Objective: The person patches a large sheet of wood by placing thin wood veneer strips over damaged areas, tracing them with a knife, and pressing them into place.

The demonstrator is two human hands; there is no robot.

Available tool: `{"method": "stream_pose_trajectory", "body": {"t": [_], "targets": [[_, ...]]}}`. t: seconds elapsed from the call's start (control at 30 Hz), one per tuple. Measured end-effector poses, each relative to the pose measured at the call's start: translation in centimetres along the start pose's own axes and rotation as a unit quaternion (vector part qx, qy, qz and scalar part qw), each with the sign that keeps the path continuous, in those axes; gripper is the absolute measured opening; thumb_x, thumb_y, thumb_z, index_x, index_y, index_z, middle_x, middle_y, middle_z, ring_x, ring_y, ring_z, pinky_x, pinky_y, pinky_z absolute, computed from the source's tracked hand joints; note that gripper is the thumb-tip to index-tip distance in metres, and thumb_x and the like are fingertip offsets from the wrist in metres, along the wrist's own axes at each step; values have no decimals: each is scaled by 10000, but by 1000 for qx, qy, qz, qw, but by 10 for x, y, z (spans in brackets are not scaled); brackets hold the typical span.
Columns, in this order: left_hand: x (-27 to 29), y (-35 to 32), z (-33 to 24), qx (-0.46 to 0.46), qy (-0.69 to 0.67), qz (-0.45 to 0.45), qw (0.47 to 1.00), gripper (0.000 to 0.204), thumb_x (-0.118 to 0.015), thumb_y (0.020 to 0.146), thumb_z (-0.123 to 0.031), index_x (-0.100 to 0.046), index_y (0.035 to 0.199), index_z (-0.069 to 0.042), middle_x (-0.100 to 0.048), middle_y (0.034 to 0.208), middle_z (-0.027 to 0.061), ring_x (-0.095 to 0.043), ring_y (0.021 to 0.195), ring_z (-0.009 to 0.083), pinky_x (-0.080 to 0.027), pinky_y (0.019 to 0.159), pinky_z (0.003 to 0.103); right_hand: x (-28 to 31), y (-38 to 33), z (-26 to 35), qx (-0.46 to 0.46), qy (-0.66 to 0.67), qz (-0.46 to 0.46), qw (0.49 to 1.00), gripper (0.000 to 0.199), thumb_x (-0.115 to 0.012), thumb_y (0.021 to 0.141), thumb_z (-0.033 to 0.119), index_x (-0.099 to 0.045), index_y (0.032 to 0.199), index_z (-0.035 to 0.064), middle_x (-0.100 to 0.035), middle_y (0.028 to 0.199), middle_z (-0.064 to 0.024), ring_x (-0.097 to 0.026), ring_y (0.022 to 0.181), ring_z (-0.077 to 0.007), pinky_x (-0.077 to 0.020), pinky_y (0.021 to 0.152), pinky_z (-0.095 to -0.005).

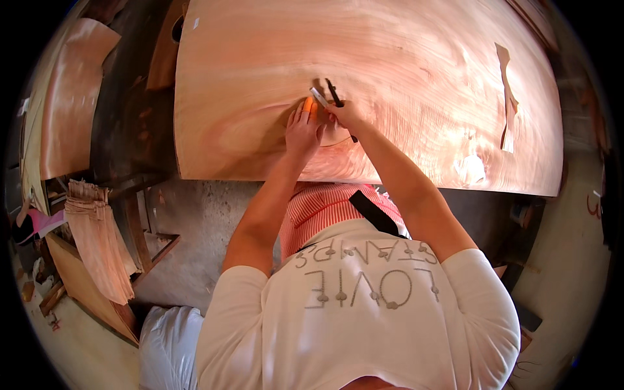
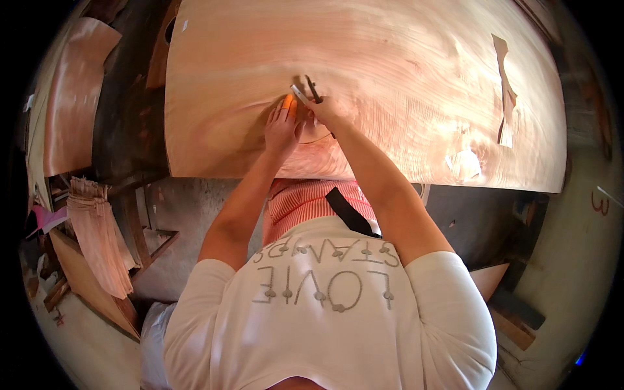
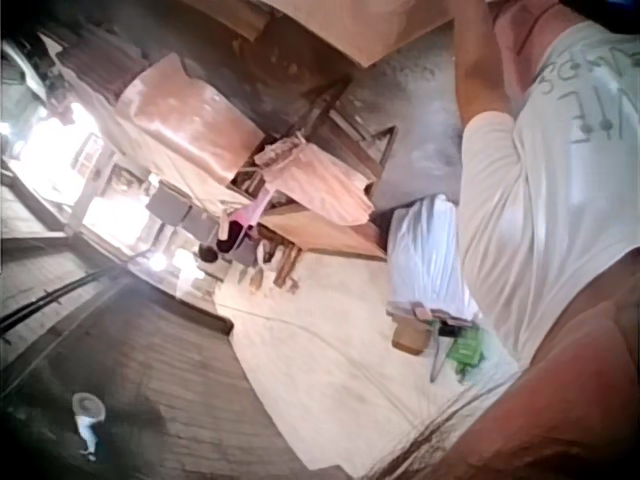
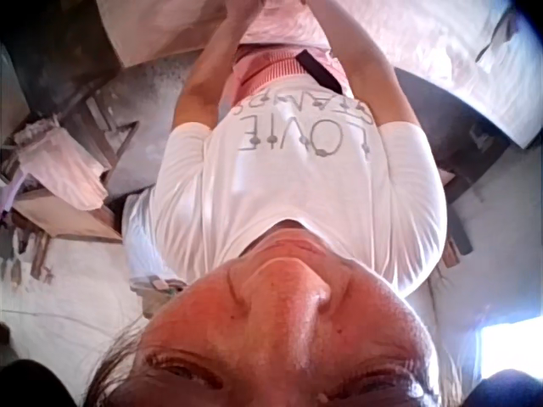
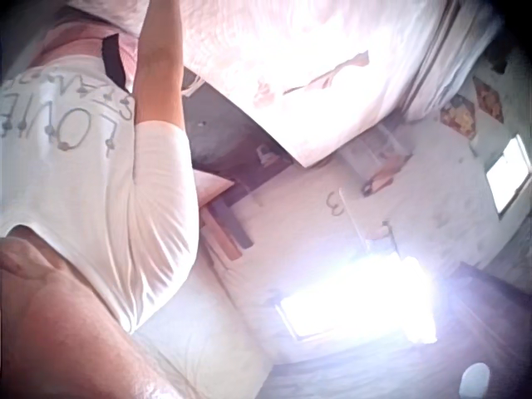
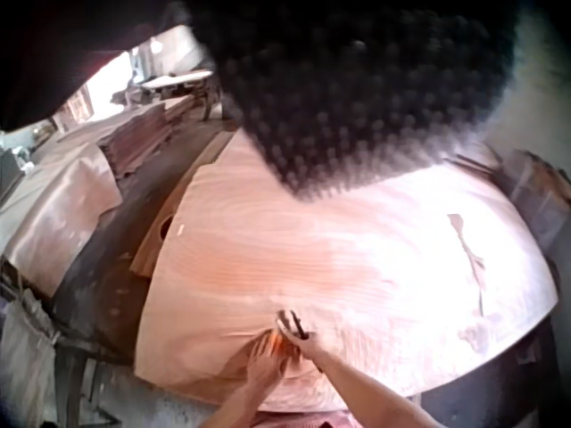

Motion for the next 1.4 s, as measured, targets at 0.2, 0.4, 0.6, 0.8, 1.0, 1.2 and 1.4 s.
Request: {"method": "stream_pose_trajectory", "body": {"t": [0.2,0.4,0.6,0.8,1.0,1.2,1.4], "targets": [[-15,17,6,-22,117,132,984,276,-543,764,-120,-649,996,-14,-520,1174,97,-431,1087,236,-389,783,379,-4,-2,-10,14,-35,3,999,256,-619,841,274,-615,744,36,-520,555,-21,-447,415,-106,-316,369,-257],[-20,20,3,-47,185,117,975,380,-513,780,-107,-576,1153,-63,-484,1236,62,-413,1124,222,-383,815,378,41,4,23,131,-437,-3,890,202,-580,813,234,-646,792,44,-623,677,-86,-582,603,-170,-458,569,-312],[0,13,9,-40,50,47,997,352,-507,784,-101,-571,1124,-34,-516,1226,107,-485,1056,258,-408,870,397,54,-46,-31,30,-149,96,984,231,-594,839,298,-659,797,81,-552,599,12,-455,497,-77,-344,450,-244],[6,-64,-33,-96,-23,101,990,308,-572,763,-165,-618,1023,-6,-478,1265,144,-448,1170,292,-333,992,458,1,-95,-94,-80,42,124,988,253,-584,859,295,-632,847,47,-545,591,16,-399,439,-54,-276,391,-212],[-7,-91,-50,-59,-16,176,983,417,-647,725,-284,-629,1051,-24,-399,1352,120,-295,1310,250,-205,1076,472,-5,-104,-100,-22,14,90,996,245,-579,862,275,-620,879,34,-600,642,-7,-479,497,-64,-324,410,-214],[-9,-89,-52,-50,40,233,970,693,-675,714,-358,-452,1279,-27,-320,1418,89,-251,1331,241,-164,1090,474,33,-80,-79,125,-202,163,958,233,-591,848,224,-624,815,-4,-603,647,-47,-549,565,-110,-416,499,-271],[14,-67,-19,-68,-65,45,995,420,-628,767,-285,-586,1086,-15,-515,1229,138,-426,1201,292,-323,1007,445,60,-90,-33,50,-165,202,964,201,-570,873,246,-630,892,55,-555,654,13,-469,558,-62,-350,481,-229]]}}
Point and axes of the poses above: each hand's wrist, its own y-axis towards the middle knuckle, its own x-axis out of the back of the hand, z = x × y, the point moved 5 cm from there along y, towards the middle knuckle
